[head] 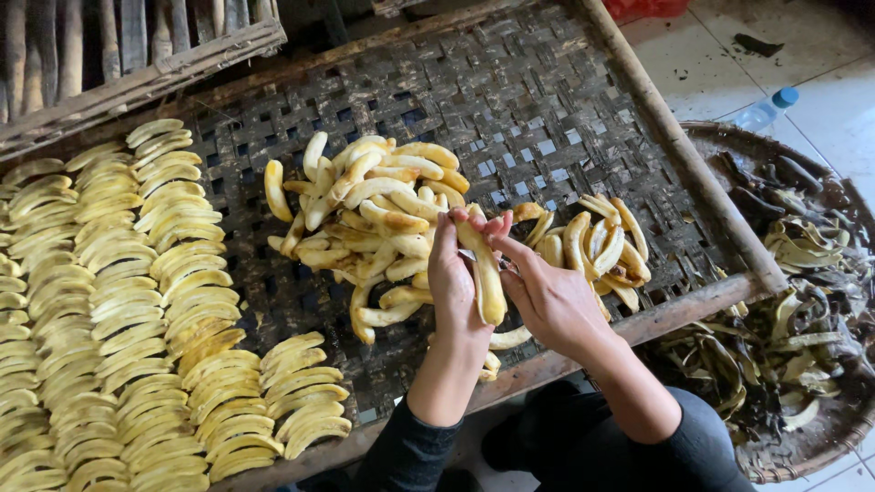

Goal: The person sits on the floor in front of a bamboo drying tray and uses a small knife to trim and peel bananas one at a time. They place each trimmed banana onto the neat rows of finished bananas on the tray and drop trimmings into a basket of peels beside them.

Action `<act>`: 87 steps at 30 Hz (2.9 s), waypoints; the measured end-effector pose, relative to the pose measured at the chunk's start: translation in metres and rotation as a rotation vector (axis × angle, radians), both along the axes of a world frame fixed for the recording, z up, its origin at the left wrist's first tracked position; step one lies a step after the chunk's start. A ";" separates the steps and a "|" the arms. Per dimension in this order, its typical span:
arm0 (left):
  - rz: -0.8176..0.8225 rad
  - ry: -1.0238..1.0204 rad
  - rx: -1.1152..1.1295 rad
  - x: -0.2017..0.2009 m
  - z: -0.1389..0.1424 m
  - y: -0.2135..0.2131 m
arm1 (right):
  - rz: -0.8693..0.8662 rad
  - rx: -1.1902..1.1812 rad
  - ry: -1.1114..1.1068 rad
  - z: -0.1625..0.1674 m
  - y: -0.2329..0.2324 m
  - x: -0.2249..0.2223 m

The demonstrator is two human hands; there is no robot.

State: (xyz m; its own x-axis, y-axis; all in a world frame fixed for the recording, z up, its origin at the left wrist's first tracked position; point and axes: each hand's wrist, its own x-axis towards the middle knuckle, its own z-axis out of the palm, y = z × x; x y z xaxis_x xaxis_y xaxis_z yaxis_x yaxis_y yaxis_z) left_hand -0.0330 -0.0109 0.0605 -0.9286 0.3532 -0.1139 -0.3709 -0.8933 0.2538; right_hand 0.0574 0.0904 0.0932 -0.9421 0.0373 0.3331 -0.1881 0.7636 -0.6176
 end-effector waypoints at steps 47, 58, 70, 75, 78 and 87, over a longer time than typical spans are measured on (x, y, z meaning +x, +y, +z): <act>0.107 1.252 -1.110 -0.075 -0.010 0.018 | -0.353 -0.264 0.042 -0.024 0.072 -0.013; 0.202 0.177 -0.165 -0.050 0.017 0.027 | 0.002 -0.151 0.285 0.001 -0.006 0.014; 0.211 0.216 -0.153 -0.033 0.029 0.013 | -0.112 0.095 0.122 0.009 -0.008 0.013; 0.122 0.167 -0.130 -0.023 0.031 0.008 | -0.094 0.098 0.093 0.004 -0.005 0.008; 0.059 0.087 -0.105 -0.015 0.024 0.010 | -0.086 0.088 0.105 0.000 -0.002 0.004; -0.121 -0.059 -0.031 -0.007 -0.004 0.012 | -0.096 0.124 0.070 -0.015 0.009 -0.006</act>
